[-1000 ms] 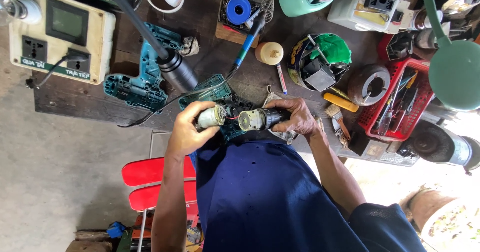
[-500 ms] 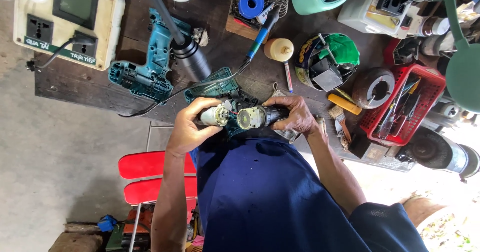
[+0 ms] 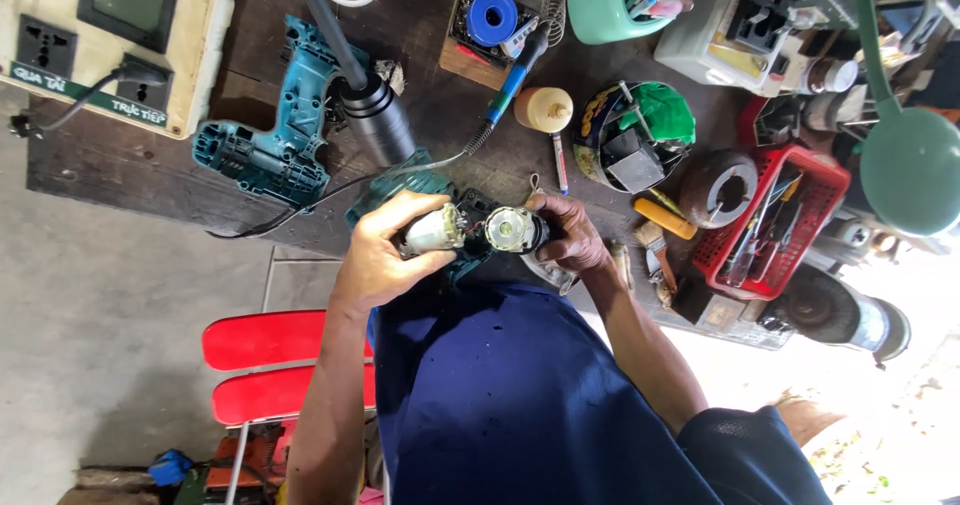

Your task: The person is reassembling the motor and internal housing of a cordless power drill on a repair bench.

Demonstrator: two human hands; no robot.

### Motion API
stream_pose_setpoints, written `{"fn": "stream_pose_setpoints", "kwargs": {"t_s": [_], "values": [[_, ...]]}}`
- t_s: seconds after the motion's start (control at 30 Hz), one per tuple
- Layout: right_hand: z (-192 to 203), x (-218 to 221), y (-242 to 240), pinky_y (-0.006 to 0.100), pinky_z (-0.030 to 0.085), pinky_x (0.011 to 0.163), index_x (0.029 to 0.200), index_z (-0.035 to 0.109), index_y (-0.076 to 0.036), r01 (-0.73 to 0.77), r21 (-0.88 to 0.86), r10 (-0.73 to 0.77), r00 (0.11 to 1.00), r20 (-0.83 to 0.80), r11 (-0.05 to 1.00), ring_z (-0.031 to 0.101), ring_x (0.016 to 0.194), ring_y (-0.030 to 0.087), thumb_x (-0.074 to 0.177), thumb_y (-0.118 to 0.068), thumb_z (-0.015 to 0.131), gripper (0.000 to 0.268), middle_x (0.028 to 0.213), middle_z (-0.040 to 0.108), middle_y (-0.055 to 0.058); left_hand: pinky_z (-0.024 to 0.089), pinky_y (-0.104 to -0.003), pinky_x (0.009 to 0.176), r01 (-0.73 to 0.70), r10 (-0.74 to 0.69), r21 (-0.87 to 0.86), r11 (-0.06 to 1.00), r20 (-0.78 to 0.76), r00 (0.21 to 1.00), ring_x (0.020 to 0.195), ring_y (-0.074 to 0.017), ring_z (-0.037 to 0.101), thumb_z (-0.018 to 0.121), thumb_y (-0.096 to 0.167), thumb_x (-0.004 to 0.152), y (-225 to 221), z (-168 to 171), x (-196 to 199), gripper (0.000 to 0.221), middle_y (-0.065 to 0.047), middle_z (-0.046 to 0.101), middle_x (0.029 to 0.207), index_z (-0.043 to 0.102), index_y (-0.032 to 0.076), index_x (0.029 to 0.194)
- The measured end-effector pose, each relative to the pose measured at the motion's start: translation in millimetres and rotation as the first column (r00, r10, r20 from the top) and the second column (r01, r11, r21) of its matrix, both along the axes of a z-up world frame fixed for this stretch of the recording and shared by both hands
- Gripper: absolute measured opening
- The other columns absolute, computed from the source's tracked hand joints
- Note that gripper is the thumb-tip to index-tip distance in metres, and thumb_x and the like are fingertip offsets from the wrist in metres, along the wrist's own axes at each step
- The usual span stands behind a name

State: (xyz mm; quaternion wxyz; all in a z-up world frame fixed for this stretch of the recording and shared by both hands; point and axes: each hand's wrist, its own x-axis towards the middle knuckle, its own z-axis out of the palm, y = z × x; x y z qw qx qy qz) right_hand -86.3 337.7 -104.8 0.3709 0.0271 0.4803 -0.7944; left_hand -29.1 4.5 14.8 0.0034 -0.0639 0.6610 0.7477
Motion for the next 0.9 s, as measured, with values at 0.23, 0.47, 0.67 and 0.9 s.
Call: {"fn": "stream_pose_setpoints", "kwargs": {"t_s": [0.23, 0.47, 0.67, 0.9], "values": [[-11.1, 3.8, 14.0, 0.048, 0.062, 0.085, 0.118, 0.062, 0.011, 0.058, -0.026, -0.057, 0.998, 0.027, 0.998, 0.075, 0.095, 0.038, 0.04, 0.009, 0.091, 0.083, 0.104, 0.072, 0.028, 0.053, -0.042, 0.079, 0.016, -0.015, 0.012, 1.0, -0.07, 0.997, 0.088, -0.0287, 0.07, 0.088, 0.01, 0.074, 9.6, 1.6, -7.9, 0.047, -0.018, 0.072, 0.101, 0.074, 0.001, 0.118], [11.9, -1.1, -6.1, 0.044, 0.064, 0.078, 0.112, 0.062, 0.012, 0.042, -0.053, -0.042, 0.999, 0.007, 0.998, 0.076, 0.088, 0.034, 0.046, 0.004, 0.092, 0.073, 0.095, 0.072, 0.024, 0.053, -0.041, 0.079, 0.039, -0.038, 0.021, 0.999, -0.072, 0.997, 0.089, -0.0279, 0.07, 0.086, 0.009, 0.073, 6.9, 2.9, -9.3, 0.049, -0.018, 0.072, 0.102, 0.073, 0.001, 0.119], [1.6, 0.7, -5.8, 0.043, 0.065, 0.076, 0.111, 0.063, 0.011, 0.043, -0.064, -0.042, 0.999, 0.016, 0.997, 0.076, 0.087, 0.033, 0.045, 0.002, 0.092, 0.073, 0.092, 0.072, 0.023, 0.053, -0.038, 0.079, 0.032, -0.03, 0.035, 0.999, -0.04, 0.999, 0.089, -0.023, 0.069, 0.088, 0.013, 0.072, 4.2, 0.3, -8.2, 0.05, -0.013, 0.073, 0.102, 0.074, 0.004, 0.119], [9.6, 7.6, -14.3, 0.049, 0.064, 0.083, 0.117, 0.06, 0.012, 0.109, -0.188, -0.088, 0.989, 0.116, 0.976, 0.076, 0.092, 0.041, 0.052, 0.003, 0.086, 0.071, 0.098, 0.072, 0.028, 0.053, -0.038, 0.078, 0.025, -0.023, 0.06, 0.998, -0.035, 0.999, 0.089, -0.0223, 0.069, 0.089, 0.012, 0.071, 5.2, -0.8, -6.7, 0.05, -0.013, 0.073, 0.102, 0.074, 0.004, 0.118]]}}
